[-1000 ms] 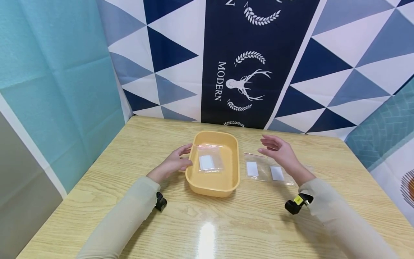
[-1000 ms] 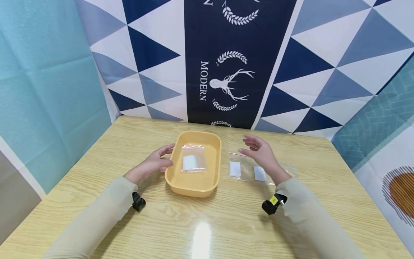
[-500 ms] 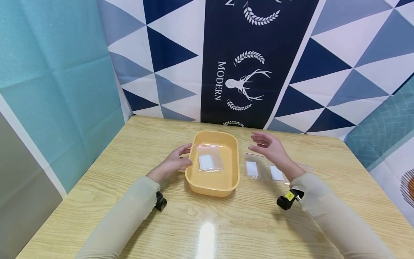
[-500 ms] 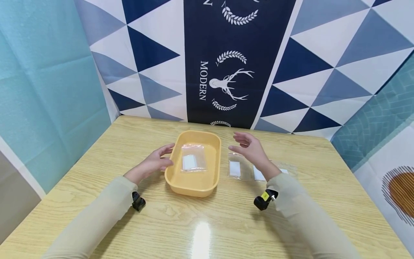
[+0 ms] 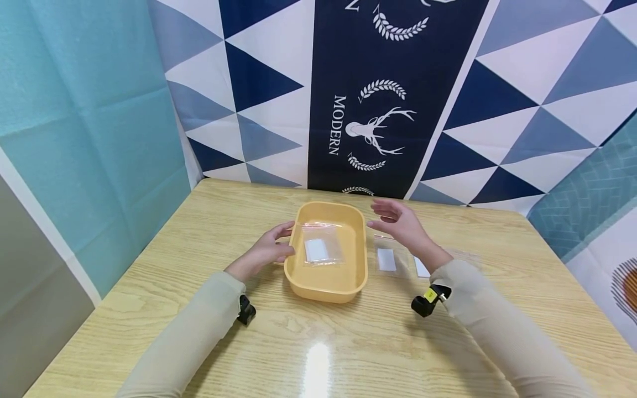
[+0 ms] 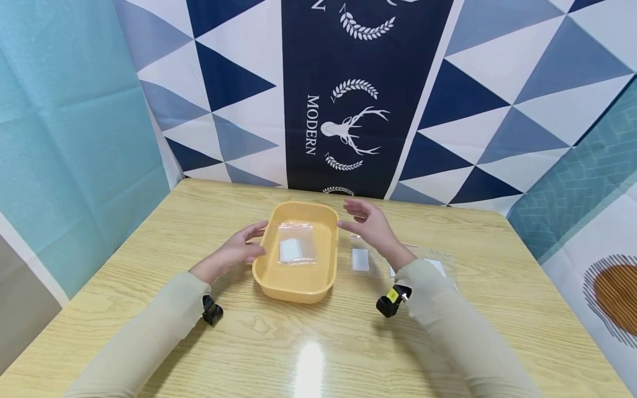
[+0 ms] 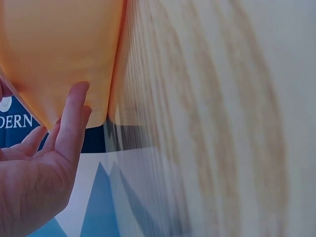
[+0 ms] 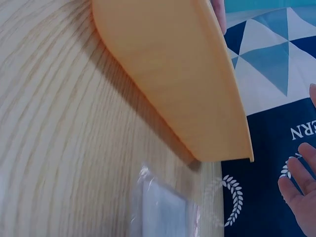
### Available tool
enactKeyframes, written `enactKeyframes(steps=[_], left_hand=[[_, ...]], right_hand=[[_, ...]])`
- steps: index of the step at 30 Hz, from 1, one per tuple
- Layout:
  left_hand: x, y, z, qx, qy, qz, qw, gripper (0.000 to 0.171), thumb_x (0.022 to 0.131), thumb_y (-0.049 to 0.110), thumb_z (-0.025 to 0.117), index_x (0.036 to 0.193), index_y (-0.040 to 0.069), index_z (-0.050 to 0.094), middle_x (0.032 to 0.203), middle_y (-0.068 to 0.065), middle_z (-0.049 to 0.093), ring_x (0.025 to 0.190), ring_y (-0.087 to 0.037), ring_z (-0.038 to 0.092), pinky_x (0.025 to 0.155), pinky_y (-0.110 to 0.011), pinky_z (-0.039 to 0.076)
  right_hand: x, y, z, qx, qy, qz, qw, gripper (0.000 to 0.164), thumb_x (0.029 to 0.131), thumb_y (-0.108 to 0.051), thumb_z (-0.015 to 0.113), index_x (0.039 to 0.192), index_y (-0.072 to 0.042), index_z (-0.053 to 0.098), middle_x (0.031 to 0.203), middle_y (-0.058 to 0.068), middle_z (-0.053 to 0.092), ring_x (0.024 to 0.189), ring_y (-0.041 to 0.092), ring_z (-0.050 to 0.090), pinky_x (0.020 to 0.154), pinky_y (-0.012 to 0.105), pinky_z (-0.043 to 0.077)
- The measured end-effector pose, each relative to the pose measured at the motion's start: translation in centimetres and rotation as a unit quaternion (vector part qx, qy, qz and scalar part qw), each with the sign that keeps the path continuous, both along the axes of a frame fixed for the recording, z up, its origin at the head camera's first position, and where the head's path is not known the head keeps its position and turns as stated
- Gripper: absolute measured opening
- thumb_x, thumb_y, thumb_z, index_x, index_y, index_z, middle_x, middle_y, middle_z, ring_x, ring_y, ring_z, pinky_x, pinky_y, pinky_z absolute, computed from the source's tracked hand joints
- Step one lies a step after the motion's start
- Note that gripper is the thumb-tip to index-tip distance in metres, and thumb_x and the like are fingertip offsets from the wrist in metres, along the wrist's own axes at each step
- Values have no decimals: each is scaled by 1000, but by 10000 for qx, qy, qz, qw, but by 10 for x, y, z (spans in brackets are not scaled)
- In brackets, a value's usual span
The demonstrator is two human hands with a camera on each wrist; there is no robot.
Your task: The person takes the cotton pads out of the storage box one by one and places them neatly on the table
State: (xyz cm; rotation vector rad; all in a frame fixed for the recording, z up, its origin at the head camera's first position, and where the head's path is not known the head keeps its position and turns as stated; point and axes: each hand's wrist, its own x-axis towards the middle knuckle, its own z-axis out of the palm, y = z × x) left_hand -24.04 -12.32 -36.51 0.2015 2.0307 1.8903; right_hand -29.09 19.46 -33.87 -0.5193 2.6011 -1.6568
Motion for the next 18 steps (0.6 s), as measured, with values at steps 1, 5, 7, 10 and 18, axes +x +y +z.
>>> enactKeyframes(steps=[1, 5, 7, 10, 18], left_hand=[[0, 0, 0, 4, 4, -3, 10000, 77, 80, -8, 54, 148, 5, 20, 145, -24, 27, 124, -40, 41, 87, -41, 51], [0, 0, 1, -31, 21, -8, 10000, 77, 80, -8, 54, 148, 5, 20, 145, -24, 27, 124, -40, 40, 86, -41, 51], [0, 0, 1, -23, 21, 2, 10000, 77, 80, -8, 54, 148, 5, 20, 145, -24, 27, 124, -40, 41, 86, -42, 51], [1, 0, 1, -15, 22, 14, 10000, 78, 79, -7, 55, 148, 5, 20, 145, -23, 28, 123, -40, 42, 87, -42, 51], [-16, 0, -26, -37, 147, 144, 9998, 77, 79, -4, 57, 148, 10, 24, 144, -20, 31, 121, -37, 45, 83, -39, 53]], right_hand=[[0, -2, 1, 9, 7, 8, 10000, 62, 81, -17, 73, 135, -4, 44, 131, 19, 49, 120, 31, 47, 103, 41, 37], [-3, -9, 4, 58, -12, 18, 10000, 62, 82, -19, 72, 136, -7, 45, 132, 17, 49, 120, 31, 46, 104, 42, 36], [-5, -12, 5, 9, -7, 30, 10000, 62, 82, -18, 72, 136, -7, 45, 131, 17, 49, 120, 31, 46, 104, 43, 35], [-8, -19, 6, -86, 12, 42, 10000, 61, 81, -15, 72, 135, -6, 46, 130, 19, 50, 120, 33, 46, 104, 43, 35], [-14, -39, 8, -223, -18, 26, 9997, 60, 80, -12, 73, 134, -5, 47, 129, 17, 52, 119, 34, 47, 101, 42, 39]])
